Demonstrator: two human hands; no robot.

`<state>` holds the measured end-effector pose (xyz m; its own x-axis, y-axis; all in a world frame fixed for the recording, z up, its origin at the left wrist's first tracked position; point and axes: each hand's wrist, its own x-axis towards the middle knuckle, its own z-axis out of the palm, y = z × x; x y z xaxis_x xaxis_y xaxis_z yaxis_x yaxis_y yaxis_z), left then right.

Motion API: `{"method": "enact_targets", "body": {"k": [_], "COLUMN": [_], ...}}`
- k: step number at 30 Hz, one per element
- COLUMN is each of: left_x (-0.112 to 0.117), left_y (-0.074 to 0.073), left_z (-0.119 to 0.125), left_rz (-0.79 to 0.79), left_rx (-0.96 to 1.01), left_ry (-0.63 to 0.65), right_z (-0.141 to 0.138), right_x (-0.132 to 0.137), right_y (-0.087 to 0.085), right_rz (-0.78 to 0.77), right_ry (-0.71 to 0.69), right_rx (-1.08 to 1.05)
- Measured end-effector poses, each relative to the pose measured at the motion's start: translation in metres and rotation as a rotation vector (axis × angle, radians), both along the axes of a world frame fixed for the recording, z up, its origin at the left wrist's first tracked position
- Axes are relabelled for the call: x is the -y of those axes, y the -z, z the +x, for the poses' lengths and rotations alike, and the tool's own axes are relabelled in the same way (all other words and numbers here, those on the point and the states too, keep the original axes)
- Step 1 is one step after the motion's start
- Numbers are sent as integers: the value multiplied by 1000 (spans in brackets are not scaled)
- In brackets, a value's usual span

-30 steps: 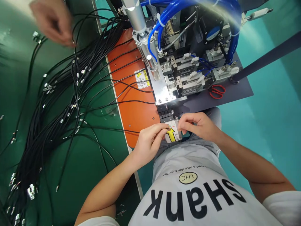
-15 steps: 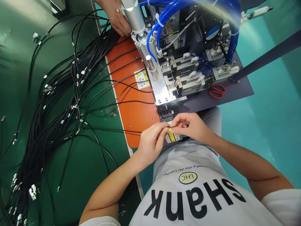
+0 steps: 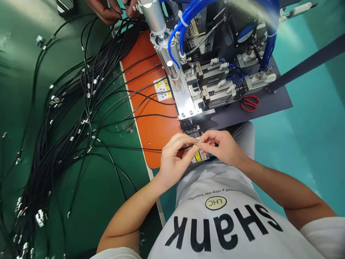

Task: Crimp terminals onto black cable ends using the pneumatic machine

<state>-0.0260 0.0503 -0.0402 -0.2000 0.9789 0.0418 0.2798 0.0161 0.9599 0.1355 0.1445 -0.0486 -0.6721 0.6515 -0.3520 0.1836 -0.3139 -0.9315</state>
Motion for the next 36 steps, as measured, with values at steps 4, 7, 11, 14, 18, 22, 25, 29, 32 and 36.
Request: {"method": "enact_targets", "body": {"k": [4, 7, 11, 14, 18, 22, 25, 29, 32, 36], "left_x": [-4, -4, -4, -4, -5, -5, -7, -8, -8, -6], "left_y": [0, 0, -2, -3, -2, -1, -2, -2, -2, -1], "left_z": [1, -1, -4, -4, -3, -2, -1, 0, 1, 1], "left_rz": [-54, -149, -254, -303, -357, -399, -410, -376, -343, -354], "left_rx": [178, 338, 453, 496, 543, 556, 522, 443, 380, 361], "left_ry": [-74, -97, -112, -116, -145, -165, -172, -182, -175, -163], "right_z": [-3, -6, -8, -8, -8, -8, -6, -1, -1, -4], "right_x": [5, 6, 7, 9, 11, 13, 13, 11, 11, 12], "right_y": [0, -1, 0, 2, 4, 5, 4, -2, -5, -3], "right_rz": [0, -23, -33, -8, 63, 111, 190, 313, 381, 472], "right_ry": [46, 48, 46, 44, 53, 70, 72, 63, 101, 96], "right_rx": [-20, -43, -56, -53, -35, 2, 55, 87, 98, 94]}}
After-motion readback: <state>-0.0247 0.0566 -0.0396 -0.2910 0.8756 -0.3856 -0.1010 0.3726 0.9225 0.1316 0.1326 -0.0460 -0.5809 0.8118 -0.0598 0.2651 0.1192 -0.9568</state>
